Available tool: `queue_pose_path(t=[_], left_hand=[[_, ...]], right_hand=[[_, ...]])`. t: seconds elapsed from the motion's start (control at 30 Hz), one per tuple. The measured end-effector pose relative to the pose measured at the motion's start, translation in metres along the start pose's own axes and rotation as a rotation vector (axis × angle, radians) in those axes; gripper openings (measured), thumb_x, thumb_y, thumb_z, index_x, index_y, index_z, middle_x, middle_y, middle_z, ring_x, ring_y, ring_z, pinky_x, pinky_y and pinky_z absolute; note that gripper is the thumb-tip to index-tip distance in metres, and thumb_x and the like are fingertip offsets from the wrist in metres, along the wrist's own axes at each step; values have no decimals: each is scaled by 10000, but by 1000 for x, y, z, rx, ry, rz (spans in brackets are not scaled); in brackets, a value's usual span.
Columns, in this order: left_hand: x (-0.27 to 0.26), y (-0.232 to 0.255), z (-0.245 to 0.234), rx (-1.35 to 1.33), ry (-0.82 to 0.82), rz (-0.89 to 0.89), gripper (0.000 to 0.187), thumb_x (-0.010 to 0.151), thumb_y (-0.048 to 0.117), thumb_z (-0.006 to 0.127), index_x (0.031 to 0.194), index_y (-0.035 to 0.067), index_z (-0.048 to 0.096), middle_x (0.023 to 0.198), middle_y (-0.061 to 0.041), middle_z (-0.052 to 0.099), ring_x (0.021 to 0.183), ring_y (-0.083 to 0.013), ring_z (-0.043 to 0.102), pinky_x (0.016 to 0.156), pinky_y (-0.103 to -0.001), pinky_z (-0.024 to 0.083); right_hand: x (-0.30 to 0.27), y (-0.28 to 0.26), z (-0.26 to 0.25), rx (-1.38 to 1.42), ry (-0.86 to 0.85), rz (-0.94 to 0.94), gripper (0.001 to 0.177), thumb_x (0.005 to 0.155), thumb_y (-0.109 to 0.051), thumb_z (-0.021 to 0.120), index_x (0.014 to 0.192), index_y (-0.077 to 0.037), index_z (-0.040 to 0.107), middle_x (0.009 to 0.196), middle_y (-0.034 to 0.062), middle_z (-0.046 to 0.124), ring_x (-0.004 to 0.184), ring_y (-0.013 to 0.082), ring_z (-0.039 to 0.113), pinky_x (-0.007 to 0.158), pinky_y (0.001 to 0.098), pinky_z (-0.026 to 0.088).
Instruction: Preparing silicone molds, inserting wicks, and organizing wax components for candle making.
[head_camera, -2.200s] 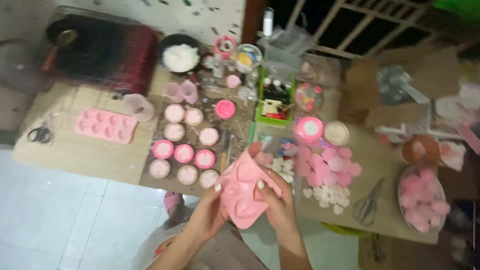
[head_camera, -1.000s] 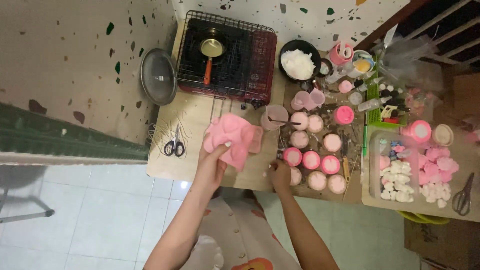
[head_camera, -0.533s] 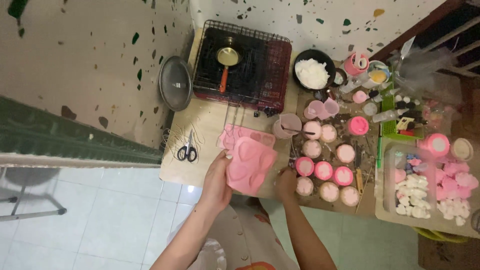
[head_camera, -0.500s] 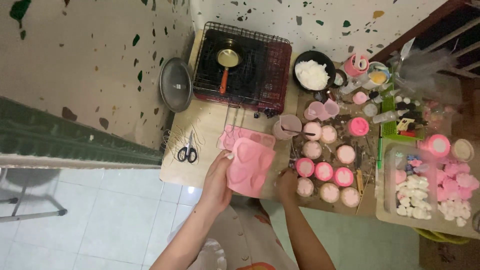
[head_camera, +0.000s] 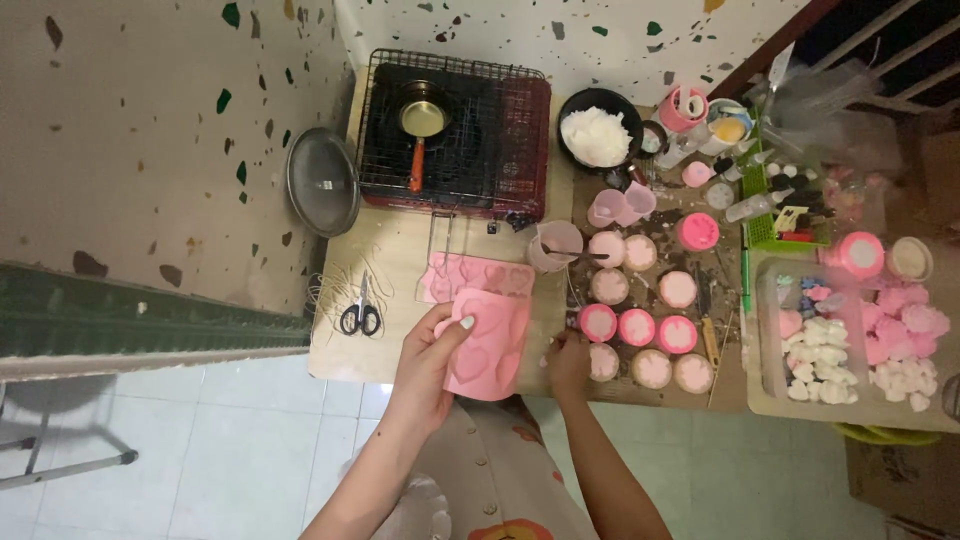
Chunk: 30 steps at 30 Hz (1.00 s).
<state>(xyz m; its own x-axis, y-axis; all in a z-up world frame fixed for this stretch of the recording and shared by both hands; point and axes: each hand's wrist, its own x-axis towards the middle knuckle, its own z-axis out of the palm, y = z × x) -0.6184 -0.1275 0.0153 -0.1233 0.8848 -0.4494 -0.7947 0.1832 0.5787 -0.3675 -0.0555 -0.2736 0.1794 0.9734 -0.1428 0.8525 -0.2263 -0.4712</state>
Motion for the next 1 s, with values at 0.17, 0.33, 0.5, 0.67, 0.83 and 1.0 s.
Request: queue_pose_path(t=[0.17, 0.33, 0.5, 0.67, 0.83, 1.0], left_hand=[[5, -4, -3, 14, -14, 1, 211, 952, 79, 654, 1153, 16, 664, 1029, -52, 713, 908, -127, 687, 777, -290, 559], [8, -7, -3, 35, 1, 13, 207, 944, 82, 663, 1139, 15, 675, 1022, -50, 714, 905, -123, 681, 776, -282, 553], [8, -5, 4, 40, 1, -9, 204, 934, 95, 663, 1121, 18, 687, 1009, -53, 719, 889, -121, 682, 762, -282, 551], [9, -8, 5, 60, 17, -8, 203, 925, 88, 678, 1115, 20, 687, 991, -39, 711, 872, -118, 675, 743, -283, 544], [8, -11, 6, 73, 2, 3, 200, 931, 78, 679, 1117, 10, 707, 976, -21, 700, 858, -90, 647, 728, -264, 521], [12, -17, 5, 95, -23, 55, 194, 919, 61, 671, 1099, 2, 716, 941, -14, 700, 819, -78, 627, 708, -247, 510]], right_hand=[[2, 11, 10, 15, 78, -119, 165, 851, -130, 665, 987, -49, 713, 1047, 208, 661, 945, 418, 648, 817, 520, 524], [5, 13, 9, 58, 101, -114, 147, 883, -115, 660, 989, -13, 678, 1005, 235, 659, 908, 424, 646, 781, 526, 518], [3, 25, 9, 297, 101, -51, 140, 919, -91, 627, 1021, 0, 655, 923, 231, 711, 873, 401, 696, 768, 480, 548], [-3, 24, 1, 269, 88, -112, 218, 848, -51, 664, 1049, -6, 736, 936, 198, 732, 852, 363, 720, 770, 435, 559], [-14, -4, -41, 332, 138, -104, 217, 872, -27, 681, 1070, -31, 770, 952, 186, 721, 867, 314, 705, 784, 398, 549], [-48, -102, -163, 594, 296, -186, 194, 929, -20, 687, 1110, -25, 758, 1015, 94, 728, 921, 177, 680, 811, 312, 543]])
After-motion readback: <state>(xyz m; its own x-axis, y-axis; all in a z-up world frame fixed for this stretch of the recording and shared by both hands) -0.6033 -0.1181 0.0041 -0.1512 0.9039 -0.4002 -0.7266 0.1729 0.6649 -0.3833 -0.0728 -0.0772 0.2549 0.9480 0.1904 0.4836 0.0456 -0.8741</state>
